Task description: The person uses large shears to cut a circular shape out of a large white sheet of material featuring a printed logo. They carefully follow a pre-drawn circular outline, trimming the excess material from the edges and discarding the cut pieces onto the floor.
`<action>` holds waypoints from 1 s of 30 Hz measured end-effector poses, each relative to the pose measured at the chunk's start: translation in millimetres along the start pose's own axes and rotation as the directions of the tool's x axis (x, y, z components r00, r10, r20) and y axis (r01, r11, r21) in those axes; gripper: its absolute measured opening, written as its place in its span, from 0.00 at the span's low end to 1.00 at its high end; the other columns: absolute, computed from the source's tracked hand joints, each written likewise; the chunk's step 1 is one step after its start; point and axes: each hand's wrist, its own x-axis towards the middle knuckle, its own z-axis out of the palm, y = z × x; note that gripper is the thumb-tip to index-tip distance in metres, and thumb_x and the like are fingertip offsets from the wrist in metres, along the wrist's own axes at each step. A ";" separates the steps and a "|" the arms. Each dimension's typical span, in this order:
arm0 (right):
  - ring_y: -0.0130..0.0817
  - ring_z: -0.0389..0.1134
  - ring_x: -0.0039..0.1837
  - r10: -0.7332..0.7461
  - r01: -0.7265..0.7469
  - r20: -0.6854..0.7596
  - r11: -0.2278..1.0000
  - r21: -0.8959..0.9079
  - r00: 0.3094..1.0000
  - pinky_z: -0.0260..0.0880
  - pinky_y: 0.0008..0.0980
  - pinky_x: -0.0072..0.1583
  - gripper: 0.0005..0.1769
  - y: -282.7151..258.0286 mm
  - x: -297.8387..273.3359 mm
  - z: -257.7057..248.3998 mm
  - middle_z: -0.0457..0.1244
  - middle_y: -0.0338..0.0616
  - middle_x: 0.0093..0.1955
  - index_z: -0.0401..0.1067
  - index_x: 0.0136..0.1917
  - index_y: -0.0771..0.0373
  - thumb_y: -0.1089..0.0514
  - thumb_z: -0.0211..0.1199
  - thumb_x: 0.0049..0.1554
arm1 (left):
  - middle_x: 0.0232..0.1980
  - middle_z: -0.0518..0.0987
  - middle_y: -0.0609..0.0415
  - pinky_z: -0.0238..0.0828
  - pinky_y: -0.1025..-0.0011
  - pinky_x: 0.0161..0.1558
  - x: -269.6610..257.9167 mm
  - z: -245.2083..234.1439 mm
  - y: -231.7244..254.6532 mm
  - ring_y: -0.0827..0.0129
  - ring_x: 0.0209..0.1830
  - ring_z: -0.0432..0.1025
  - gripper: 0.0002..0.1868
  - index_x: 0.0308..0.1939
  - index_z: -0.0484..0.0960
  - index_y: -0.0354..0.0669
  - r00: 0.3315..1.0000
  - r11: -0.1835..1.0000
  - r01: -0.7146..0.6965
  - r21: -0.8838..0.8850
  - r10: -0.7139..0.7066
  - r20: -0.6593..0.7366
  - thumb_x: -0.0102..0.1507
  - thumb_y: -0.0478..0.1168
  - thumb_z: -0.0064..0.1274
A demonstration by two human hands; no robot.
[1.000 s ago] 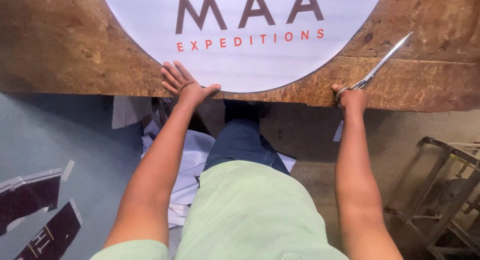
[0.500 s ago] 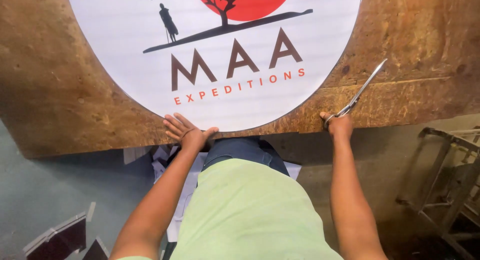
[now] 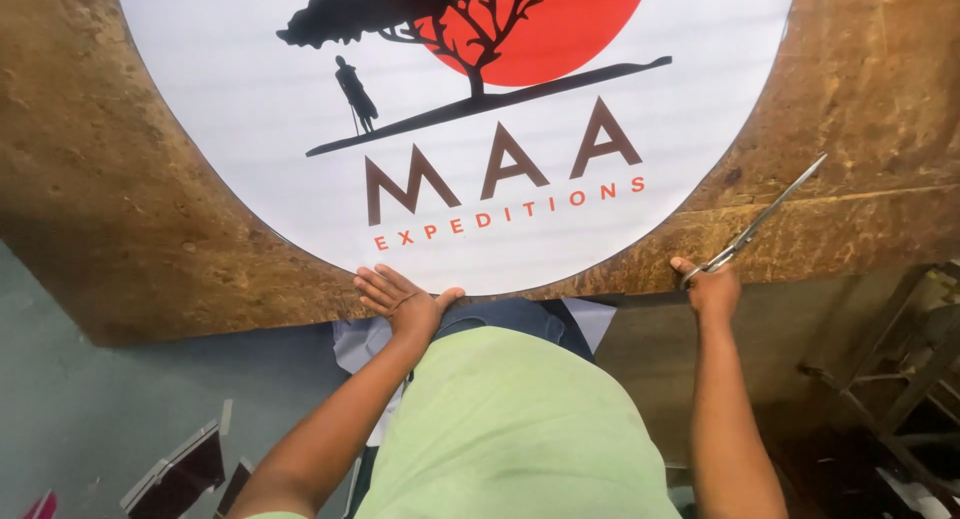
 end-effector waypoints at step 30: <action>0.54 0.76 0.45 -0.007 0.008 0.015 0.999 -0.032 1.000 0.71 0.47 0.51 0.32 5.1 1.9 -3.7 0.70 0.50 0.36 0.78 0.46 0.60 0.35 0.90 0.48 | 0.80 0.22 0.08 0.14 0.23 0.74 -4.4 -7.0 2.6 0.13 0.81 0.17 0.94 0.80 0.26 0.15 0.999 1.000 -0.028 -0.002 0.028 0.021 0.42 0.83 0.64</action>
